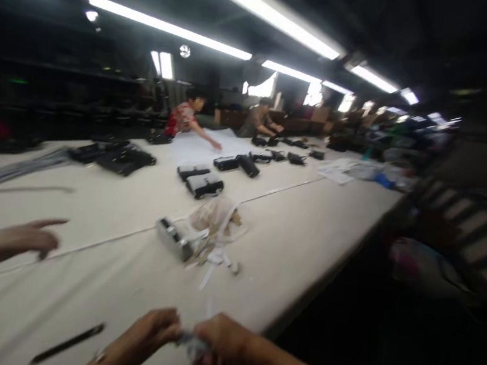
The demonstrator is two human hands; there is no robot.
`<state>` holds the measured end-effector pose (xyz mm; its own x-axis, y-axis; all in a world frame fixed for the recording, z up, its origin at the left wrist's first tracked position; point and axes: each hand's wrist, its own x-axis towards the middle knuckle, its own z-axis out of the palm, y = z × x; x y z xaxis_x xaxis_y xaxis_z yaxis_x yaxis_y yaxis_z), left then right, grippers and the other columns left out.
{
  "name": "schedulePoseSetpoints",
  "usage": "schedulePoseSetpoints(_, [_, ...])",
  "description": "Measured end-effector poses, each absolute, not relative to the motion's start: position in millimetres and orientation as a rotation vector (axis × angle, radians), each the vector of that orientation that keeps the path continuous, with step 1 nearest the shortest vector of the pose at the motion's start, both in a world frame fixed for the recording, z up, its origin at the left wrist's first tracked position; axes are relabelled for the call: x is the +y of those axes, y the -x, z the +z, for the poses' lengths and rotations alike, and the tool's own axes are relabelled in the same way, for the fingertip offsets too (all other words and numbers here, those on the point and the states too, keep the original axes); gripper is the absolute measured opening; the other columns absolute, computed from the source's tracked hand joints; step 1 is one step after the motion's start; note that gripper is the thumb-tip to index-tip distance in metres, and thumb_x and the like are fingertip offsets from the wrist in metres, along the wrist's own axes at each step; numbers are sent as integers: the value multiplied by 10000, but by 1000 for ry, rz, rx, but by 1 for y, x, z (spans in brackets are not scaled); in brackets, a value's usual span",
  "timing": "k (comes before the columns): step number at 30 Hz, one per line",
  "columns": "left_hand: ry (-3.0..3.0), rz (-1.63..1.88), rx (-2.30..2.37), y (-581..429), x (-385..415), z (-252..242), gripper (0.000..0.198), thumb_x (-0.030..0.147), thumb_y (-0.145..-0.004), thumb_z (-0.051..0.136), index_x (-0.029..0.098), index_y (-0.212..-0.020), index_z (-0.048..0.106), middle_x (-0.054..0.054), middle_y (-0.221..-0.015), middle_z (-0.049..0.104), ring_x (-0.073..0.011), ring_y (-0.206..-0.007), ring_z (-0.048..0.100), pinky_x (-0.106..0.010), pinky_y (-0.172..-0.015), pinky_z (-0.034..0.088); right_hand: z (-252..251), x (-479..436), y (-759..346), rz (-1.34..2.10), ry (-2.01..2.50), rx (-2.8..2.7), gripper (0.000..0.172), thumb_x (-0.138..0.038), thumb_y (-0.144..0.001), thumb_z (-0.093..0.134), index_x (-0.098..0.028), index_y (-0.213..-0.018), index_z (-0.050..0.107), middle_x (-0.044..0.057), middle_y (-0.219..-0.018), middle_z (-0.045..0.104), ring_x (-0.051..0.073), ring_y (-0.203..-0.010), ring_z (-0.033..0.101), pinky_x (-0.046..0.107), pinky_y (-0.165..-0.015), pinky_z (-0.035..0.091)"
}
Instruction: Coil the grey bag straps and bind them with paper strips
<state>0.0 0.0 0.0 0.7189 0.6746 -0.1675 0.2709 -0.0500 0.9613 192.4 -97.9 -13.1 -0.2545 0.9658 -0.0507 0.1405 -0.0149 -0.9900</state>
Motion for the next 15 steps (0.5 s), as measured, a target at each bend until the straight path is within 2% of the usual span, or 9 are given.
schedulePoseSetpoints(1, [-1677, 315, 764, 0, -1, 2, 402, 576, -727, 682, 200, -589, 648, 35, -539, 559, -123, -549, 462, -262, -557, 339, -10, -96, -192, 1552, 1178, -1424, 643, -616, -936, 280, -175, -596, 601, -79, -346, 356, 66, -266, 298, 184, -278, 243])
schedulePoseSetpoints(2, [-1623, 278, 745, -2, 0, 2, 441, 575, -778, 625, 183, -579, 593, 53, -502, 484, -96, -506, 394, -247, -521, 282, -7, -92, -193, 1780, 1231, -1128, 664, -630, -927, 291, -147, -630, 635, -83, -351, 351, 52, -265, 274, 173, -280, 248])
schedulePoseSetpoints(4, [-1355, 393, 760, -6, 3, 0, 434, 585, -800, 594, 191, -638, 513, 86, -506, 404, -66, -466, 311, -232, -475, 201, -1, -81, -197, 1960, 1237, -669, 661, -616, -927, 345, -96, -675, 666, -86, -349, 347, 27, -272, 255, 141, -297, 264])
schedulePoseSetpoints(7, [-1025, 573, 765, -12, -1, -7, 401, 571, -789, 632, 178, -784, 551, 62, -607, 509, -38, -438, 326, -224, -443, 158, 7, -63, -199, 1963, 1107, -351, 636, -565, -946, 383, -68, -667, 664, -86, -326, 326, 18, -275, 226, 128, -300, 278])
schedulePoseSetpoints(10, [-834, 706, 744, -14, -13, -14, 439, 458, -728, 755, 122, -991, 655, 43, -658, 529, -24, -471, 390, -200, -457, 218, 6, -48, -195, 1938, 961, -200, 601, -513, -971, 380, -68, -669, 649, -67, -353, 389, 10, -279, 231, 116, -290, 277])
schedulePoseSetpoints(12, [-702, 739, 713, -14, -20, -18, 534, 389, -677, 820, 115, -1106, 659, 29, -710, 554, -27, -520, 446, -186, -494, 303, 1, -37, -189, 1939, 874, -128, 579, -483, -985, 364, -72, -684, 640, -47, -387, 450, 8, -283, 260, 114, -289, 289])
schedulePoseSetpoints(15, [-519, 832, 719, -18, -26, -28, 593, 345, -621, 872, 144, -1128, 640, 20, -777, 592, -39, -561, 495, -187, -525, 384, -9, -22, -175, 1938, 744, -31, 552, -466, -996, 336, -89, -720, 630, -29, -435, 504, 18, -303, 331, 121, -308, 332])
